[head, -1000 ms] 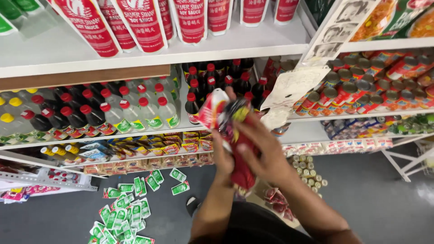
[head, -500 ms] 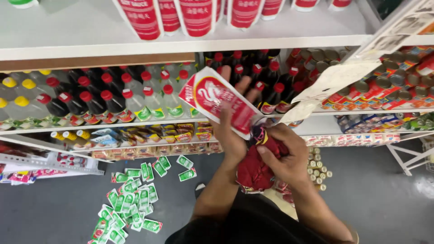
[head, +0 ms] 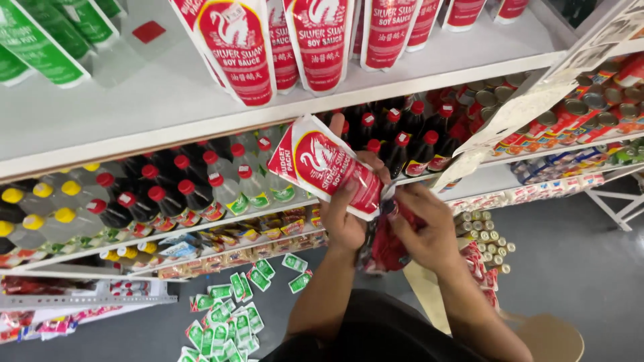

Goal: Wiping and organizing individual condiment pouches in a grocery store aisle.

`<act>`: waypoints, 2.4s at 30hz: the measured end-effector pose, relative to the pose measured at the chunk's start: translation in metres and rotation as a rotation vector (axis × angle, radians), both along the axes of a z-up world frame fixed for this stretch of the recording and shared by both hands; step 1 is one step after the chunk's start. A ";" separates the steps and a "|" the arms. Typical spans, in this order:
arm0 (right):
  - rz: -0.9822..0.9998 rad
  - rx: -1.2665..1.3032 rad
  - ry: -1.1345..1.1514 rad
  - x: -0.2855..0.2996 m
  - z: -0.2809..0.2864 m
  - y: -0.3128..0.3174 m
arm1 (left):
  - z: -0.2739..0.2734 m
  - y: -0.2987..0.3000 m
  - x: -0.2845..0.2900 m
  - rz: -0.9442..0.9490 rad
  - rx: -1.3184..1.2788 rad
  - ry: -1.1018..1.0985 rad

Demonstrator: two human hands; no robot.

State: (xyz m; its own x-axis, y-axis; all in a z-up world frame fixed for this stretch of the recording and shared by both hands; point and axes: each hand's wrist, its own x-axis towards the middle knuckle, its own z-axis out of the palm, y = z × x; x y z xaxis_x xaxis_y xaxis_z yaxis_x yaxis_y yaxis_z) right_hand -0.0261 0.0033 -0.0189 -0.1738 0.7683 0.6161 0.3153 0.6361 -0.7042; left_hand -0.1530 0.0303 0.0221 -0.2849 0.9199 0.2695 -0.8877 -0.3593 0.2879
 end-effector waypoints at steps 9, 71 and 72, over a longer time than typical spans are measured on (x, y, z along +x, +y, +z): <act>-0.017 0.067 0.030 -0.008 -0.030 -0.005 | -0.009 0.004 -0.014 -0.158 0.119 -0.024; -0.361 0.157 -0.593 0.147 0.163 0.226 | 0.075 0.166 0.089 0.966 0.120 1.603; -0.346 0.040 -0.615 0.143 0.166 0.224 | 0.072 0.166 0.090 0.969 0.089 1.735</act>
State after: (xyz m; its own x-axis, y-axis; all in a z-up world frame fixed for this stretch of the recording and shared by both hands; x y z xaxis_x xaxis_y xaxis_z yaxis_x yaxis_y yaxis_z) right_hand 0.1172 0.2274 0.1474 -0.2489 0.8212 0.5134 0.8373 0.4489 -0.3121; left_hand -0.0632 0.1967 0.0937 -0.0207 0.6178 0.7861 0.7366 -0.5222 0.4298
